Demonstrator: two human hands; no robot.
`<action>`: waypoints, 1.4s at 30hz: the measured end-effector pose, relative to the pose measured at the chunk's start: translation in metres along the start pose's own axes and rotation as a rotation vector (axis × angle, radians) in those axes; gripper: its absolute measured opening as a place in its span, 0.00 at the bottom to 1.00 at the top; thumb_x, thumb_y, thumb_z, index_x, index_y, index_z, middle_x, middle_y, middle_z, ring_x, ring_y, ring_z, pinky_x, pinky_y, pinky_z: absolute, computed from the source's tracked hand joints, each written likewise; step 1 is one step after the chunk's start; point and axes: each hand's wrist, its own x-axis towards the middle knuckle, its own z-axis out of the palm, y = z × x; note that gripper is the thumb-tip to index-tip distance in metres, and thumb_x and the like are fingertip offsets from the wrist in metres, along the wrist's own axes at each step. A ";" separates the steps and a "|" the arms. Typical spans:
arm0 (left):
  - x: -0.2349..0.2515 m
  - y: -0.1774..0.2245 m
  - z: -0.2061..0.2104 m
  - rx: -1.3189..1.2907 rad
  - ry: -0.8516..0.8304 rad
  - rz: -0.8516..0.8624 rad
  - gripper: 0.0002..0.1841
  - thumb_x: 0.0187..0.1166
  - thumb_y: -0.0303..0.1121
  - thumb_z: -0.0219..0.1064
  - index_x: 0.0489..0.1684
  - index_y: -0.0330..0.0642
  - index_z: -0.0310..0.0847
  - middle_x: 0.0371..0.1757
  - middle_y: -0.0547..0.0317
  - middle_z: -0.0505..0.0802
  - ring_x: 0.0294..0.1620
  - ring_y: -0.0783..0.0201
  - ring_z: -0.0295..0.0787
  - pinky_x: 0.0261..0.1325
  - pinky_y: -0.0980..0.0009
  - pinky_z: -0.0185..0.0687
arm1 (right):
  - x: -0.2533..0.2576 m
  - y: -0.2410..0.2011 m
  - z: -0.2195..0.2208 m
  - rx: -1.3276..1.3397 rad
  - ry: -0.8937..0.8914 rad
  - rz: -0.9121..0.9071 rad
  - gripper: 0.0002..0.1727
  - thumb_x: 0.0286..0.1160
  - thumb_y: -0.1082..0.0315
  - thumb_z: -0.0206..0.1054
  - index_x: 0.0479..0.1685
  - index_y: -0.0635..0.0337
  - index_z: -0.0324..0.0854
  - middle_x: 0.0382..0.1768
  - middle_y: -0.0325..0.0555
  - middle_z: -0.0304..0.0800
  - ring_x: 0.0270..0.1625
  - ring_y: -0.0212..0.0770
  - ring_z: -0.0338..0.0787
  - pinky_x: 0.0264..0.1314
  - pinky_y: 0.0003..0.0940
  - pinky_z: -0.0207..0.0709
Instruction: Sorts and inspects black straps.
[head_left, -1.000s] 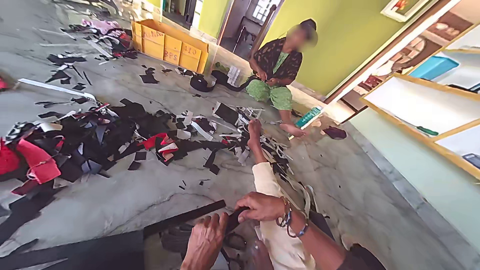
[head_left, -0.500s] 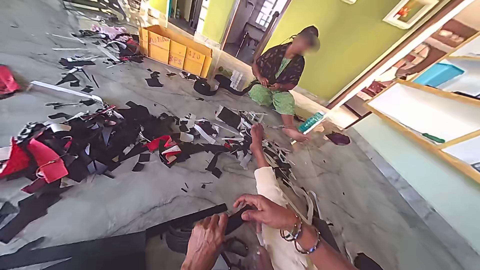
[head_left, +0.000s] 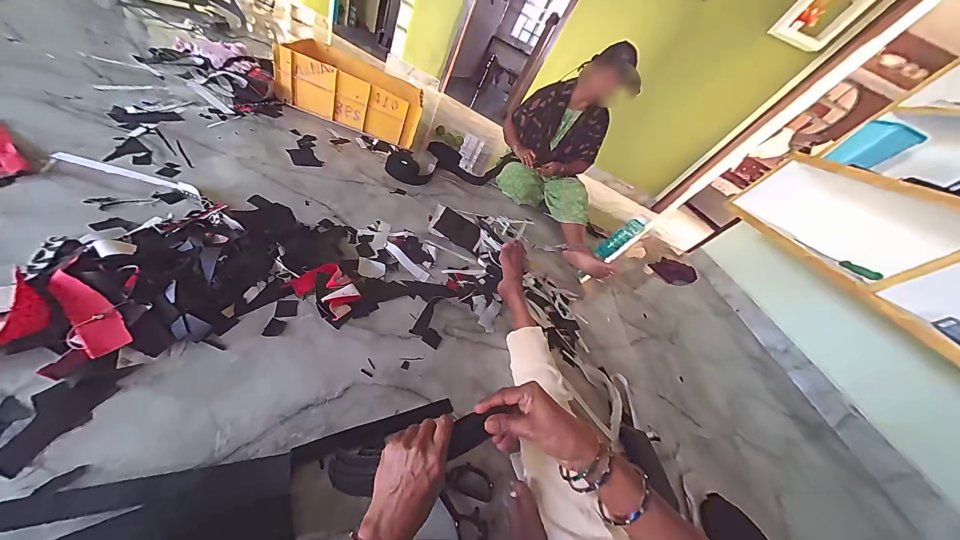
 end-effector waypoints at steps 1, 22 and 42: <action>0.000 0.001 -0.002 -0.004 -0.019 -0.011 0.13 0.50 0.24 0.78 0.35 0.35 0.89 0.22 0.49 0.90 0.21 0.51 0.92 0.21 0.59 0.84 | 0.000 0.000 0.001 -0.013 0.009 0.000 0.11 0.72 0.80 0.69 0.52 0.70 0.87 0.37 0.40 0.94 0.31 0.28 0.92 0.41 0.26 0.89; 0.006 -0.013 -0.009 0.099 0.128 -0.087 0.10 0.49 0.30 0.74 0.26 0.33 0.85 0.20 0.47 0.88 0.20 0.48 0.90 0.21 0.57 0.81 | -0.008 -0.008 -0.001 -0.311 0.250 -0.424 0.10 0.70 0.75 0.70 0.45 0.69 0.93 0.41 0.48 0.96 0.37 0.25 0.93 0.44 0.19 0.87; 0.016 -0.045 -0.028 0.053 0.343 -0.210 0.26 0.49 0.34 0.73 0.51 0.30 0.87 0.43 0.37 0.93 0.45 0.33 0.91 0.50 0.38 0.81 | -0.058 -0.081 -0.053 -0.642 0.519 -0.873 0.11 0.77 0.62 0.71 0.42 0.58 0.95 0.45 0.36 0.97 0.51 0.18 0.91 0.57 0.13 0.83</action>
